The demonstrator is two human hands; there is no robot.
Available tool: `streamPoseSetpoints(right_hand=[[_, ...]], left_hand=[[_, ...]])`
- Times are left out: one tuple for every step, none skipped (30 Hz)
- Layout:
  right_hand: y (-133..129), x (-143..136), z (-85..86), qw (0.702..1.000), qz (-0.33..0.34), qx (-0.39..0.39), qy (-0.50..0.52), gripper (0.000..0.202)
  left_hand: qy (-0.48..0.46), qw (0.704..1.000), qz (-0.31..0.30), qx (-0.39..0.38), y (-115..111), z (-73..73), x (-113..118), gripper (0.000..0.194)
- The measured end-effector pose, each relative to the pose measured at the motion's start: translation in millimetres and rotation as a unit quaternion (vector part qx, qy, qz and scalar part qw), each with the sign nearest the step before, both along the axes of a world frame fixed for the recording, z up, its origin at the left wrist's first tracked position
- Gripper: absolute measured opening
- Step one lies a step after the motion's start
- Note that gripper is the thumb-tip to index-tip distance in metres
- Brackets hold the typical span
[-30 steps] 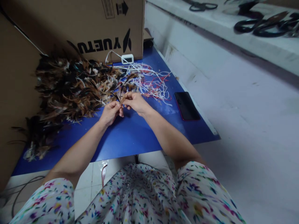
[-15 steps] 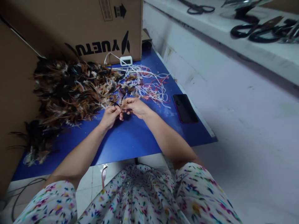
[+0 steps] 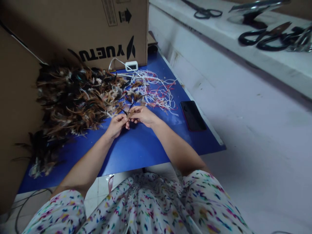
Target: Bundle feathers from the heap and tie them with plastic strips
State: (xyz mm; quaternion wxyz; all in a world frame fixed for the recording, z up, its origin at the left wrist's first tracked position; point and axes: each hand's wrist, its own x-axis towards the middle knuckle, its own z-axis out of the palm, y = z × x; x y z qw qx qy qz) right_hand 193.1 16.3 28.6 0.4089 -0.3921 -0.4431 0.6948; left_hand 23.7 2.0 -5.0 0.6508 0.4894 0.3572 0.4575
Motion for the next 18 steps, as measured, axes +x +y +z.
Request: streamPoseSetpoints(right_hand=[[0, 0, 0.3, 1.0, -0.009, 0.014, -0.007, 0.031], [0, 1, 0.7, 0.999, -0.022, 0.032, -0.021, 0.029], [1, 1, 1.3, 0.997, -0.039, 0.054, -0.04, 0.027], [1, 2, 1.9, 0.993, -0.06, 0.076, -0.062, 0.024], [2, 4, 2.4, 0.988, -0.083, 0.1, -0.086, 0.02], [3, 5, 2.9, 0.981, -0.104, 0.123, -0.109, 0.017], [4, 7, 3.1, 0.973, -0.125, 0.142, -0.129, 0.013], [6, 9, 3.1, 0.966, -0.145, 0.159, -0.145, 0.01], [8, 11, 2.7, 0.958, -0.163, 0.175, -0.159, 0.008], [10, 14, 2.0, 0.95, -0.179, 0.189, -0.172, 0.007], [12, 16, 1.0, 0.942, -0.195, 0.2, -0.184, 0.007], [14, 19, 0.0, 0.934, -0.21, 0.21, -0.197, 0.007], [17, 22, -0.9, 0.926, -0.224, 0.22, -0.21, 0.007], [20, 25, -1.5, 0.918, -0.234, 0.228, -0.223, 0.008], [24, 28, -1.6, 0.91, -0.241, 0.237, -0.238, 0.009], [29, 31, -1.1, 0.902, -0.247, 0.246, -0.254, 0.01], [35, 34, 0.0, 0.894, -0.248, 0.255, -0.272, 0.012], [41, 36, 1.4, 0.883, -0.25, 0.265, -0.295, 0.013]], left_hand=[[-0.006, 1.0, 0.004, -0.007, 0, 0.7, 0, 0.051], [-0.012, 1.0, 0.009, -0.012, 1, 1.5, 0, 0.051], [-0.018, 1.0, 0.012, -0.017, 1, 2.2, 0, 0.051], [-0.025, 0.999, 0.014, -0.021, 2, 2.8, 0, 0.05], [-0.032, 0.999, 0.016, -0.025, 2, 3.3, 0, 0.05], [-0.041, 0.999, 0.018, -0.029, 3, 3.5, -1, 0.051], [-0.05, 0.998, 0.022, -0.033, 3, 3.4, -1, 0.051], [-0.06, 0.997, 0.027, -0.036, 4, 3.0, -1, 0.051], [-0.07, 0.996, 0.032, -0.039, 5, 2.4, -2, 0.052], [-0.08, 0.995, 0.037, -0.041, 6, 1.6, -2, 0.052], [-0.09, 0.994, 0.04, -0.043, 7, 0.7, -3, 0.052], [-0.097, 0.993, 0.043, -0.045, 9, 0.0, -4, 0.052], [-0.101, 0.993, 0.046, -0.047, 10, -0.6, -4, 0.051], [-0.104, 0.992, 0.048, -0.049, 10, -1.0, -5, 0.05], [-0.106, 0.992, 0.05, -0.051, 11, -1.2, -5, 0.049], [-0.107, 0.992, 0.051, -0.053, 11, -1.2, -5, 0.048], [-0.109, 0.991, 0.051, -0.053, 12, -1.2, -5, 0.048], [-0.112, 0.991, 0.05, -0.052, 12, -1.2, -5, 0.049]])
